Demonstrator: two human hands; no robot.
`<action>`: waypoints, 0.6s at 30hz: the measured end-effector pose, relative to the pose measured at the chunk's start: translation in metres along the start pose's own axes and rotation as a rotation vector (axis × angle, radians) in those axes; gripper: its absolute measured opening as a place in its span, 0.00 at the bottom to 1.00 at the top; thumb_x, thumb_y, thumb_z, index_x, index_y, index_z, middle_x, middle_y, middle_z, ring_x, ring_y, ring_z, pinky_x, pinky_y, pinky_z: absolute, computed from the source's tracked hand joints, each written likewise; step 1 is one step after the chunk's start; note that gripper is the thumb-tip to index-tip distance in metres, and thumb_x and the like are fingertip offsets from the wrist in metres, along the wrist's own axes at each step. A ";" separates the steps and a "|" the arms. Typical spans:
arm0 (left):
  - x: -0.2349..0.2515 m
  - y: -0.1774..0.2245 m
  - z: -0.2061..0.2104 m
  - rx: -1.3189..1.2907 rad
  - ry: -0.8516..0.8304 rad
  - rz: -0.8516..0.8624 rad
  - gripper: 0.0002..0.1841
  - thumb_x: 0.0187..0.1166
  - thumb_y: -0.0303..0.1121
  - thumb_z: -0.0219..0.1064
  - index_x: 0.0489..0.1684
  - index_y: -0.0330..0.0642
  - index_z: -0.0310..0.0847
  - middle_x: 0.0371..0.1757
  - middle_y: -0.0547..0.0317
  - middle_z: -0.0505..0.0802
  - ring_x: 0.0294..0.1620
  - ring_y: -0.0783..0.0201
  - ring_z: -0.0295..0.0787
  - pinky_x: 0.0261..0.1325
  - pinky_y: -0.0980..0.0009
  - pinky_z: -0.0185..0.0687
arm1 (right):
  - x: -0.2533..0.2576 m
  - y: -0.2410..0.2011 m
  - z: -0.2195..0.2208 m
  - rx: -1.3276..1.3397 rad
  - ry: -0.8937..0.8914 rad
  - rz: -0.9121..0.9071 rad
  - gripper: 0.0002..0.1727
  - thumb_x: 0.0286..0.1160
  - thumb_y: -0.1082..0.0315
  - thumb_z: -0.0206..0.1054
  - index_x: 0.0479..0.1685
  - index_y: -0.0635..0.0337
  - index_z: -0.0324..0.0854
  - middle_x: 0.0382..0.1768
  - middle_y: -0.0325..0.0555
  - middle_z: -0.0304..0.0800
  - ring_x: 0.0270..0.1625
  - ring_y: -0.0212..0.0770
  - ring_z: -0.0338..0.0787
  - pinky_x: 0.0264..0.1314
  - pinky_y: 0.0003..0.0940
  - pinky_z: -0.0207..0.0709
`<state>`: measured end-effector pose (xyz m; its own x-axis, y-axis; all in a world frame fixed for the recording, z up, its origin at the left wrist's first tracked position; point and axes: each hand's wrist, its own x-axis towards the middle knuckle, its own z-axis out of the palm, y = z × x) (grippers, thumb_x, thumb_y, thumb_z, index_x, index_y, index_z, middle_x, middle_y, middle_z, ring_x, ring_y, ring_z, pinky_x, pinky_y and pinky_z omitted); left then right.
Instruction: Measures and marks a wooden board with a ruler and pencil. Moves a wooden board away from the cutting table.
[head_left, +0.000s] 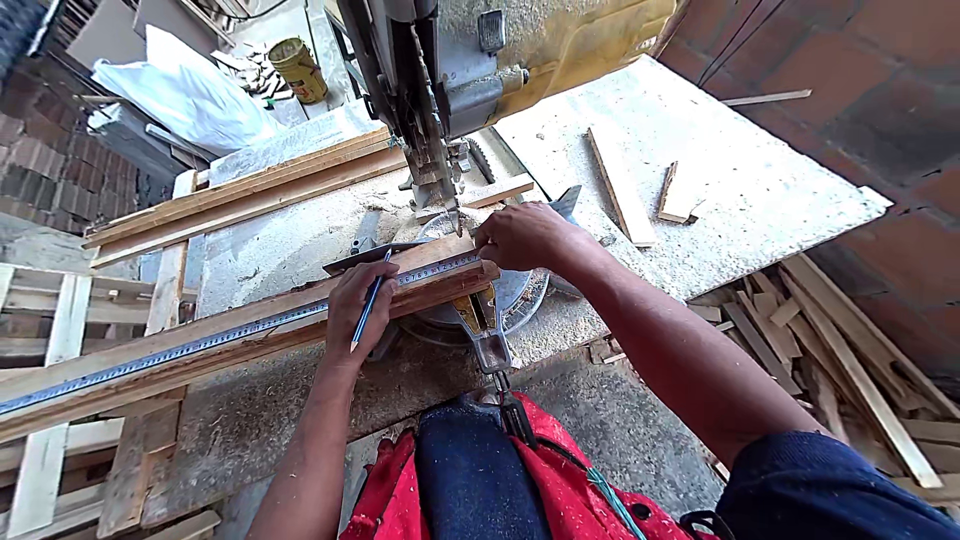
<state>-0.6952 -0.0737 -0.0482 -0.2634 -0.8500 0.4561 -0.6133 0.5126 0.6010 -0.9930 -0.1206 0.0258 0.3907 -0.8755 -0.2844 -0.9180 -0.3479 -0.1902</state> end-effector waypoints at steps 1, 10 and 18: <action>0.000 0.000 0.000 -0.007 -0.002 0.010 0.10 0.82 0.31 0.68 0.57 0.45 0.88 0.53 0.62 0.94 0.57 0.68 0.90 0.64 0.66 0.86 | 0.001 0.001 0.000 0.010 -0.007 -0.008 0.10 0.79 0.52 0.64 0.45 0.38 0.91 0.37 0.41 0.93 0.47 0.51 0.91 0.45 0.63 0.77; 0.001 0.000 0.001 -0.013 0.009 0.006 0.10 0.81 0.31 0.68 0.56 0.46 0.89 0.51 0.64 0.94 0.55 0.68 0.90 0.63 0.66 0.87 | 0.005 -0.001 -0.003 -0.007 -0.026 -0.008 0.08 0.76 0.54 0.65 0.35 0.41 0.89 0.32 0.41 0.90 0.42 0.50 0.89 0.38 0.61 0.75; 0.003 0.003 -0.002 -0.007 -0.019 0.001 0.10 0.81 0.32 0.68 0.56 0.46 0.89 0.51 0.63 0.94 0.55 0.68 0.90 0.62 0.66 0.87 | 0.003 -0.003 -0.003 -0.009 -0.021 0.005 0.08 0.76 0.54 0.65 0.37 0.41 0.89 0.33 0.42 0.90 0.43 0.50 0.90 0.38 0.61 0.76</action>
<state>-0.6962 -0.0748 -0.0438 -0.2781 -0.8517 0.4442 -0.6078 0.5141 0.6052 -0.9893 -0.1233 0.0278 0.3871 -0.8700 -0.3052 -0.9206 -0.3464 -0.1803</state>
